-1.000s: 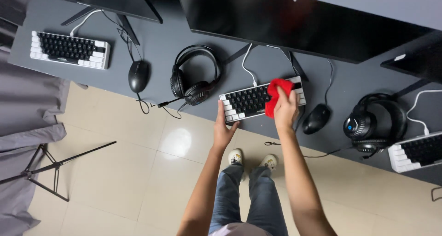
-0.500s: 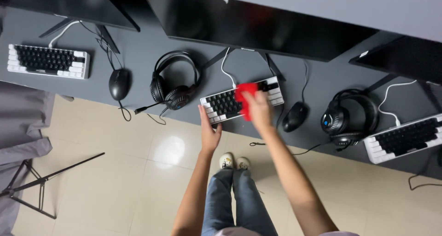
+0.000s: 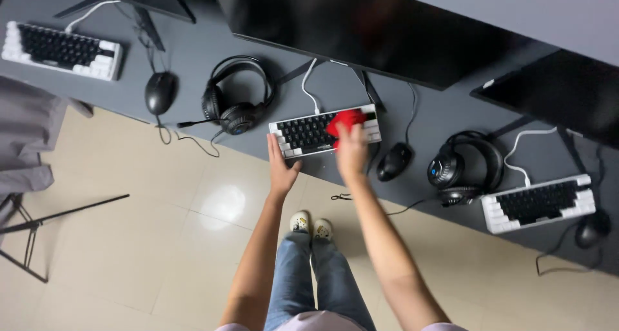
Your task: The person sprays a red cloth with a cleaning solution and proceeds to wipe down several computer keyboards and the surrounding desk surface. The person moves along the desk, cleaning each keyboard individually with the damp cloth.
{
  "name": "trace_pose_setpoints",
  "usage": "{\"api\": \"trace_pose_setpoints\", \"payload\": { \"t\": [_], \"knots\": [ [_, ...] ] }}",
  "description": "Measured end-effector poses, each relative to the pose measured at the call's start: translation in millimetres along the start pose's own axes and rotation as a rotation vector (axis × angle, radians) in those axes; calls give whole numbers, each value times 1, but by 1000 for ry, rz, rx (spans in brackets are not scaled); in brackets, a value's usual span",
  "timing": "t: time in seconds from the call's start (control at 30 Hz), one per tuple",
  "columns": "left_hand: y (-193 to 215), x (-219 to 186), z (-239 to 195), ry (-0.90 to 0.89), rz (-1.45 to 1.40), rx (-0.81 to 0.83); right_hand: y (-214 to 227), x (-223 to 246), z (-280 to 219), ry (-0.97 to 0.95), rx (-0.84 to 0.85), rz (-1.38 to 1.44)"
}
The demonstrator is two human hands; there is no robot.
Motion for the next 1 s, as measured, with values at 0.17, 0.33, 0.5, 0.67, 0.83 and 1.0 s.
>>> {"api": "trace_pose_setpoints", "payload": {
  "t": [0.17, 0.33, 0.5, 0.67, 0.83, 1.0],
  "knots": [
    [-7, 67, 2, -24, -101, 45, -1, 100, -25, 97, 171, 350],
    [45, 53, 0, 113, -193, 127, -3, 152, -33, 124, 272, 577],
    [130, 55, -11, 380, -559, 270, -26, 220, -41, 45, 505, 922],
    [231, 113, 7, 352, -549, 272, -48, 315, -50, 65, 598, 984],
    [309, 143, 97, 266, -478, 189, -80, 408, -13, -3, 440, 1031],
    [345, 125, 191, -141, 212, -137, -92, 438, 28, -142, 201, 860]
  ]
}}
Point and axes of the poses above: each hand's wrist, its own z-axis towards the middle knuckle, its own y-axis out of the back of the hand, x = y × z, the point moved 8 cm from there along z, towards the middle knuckle, and after that the axes turned 4 degrees about -x, right-handed, at the moved point
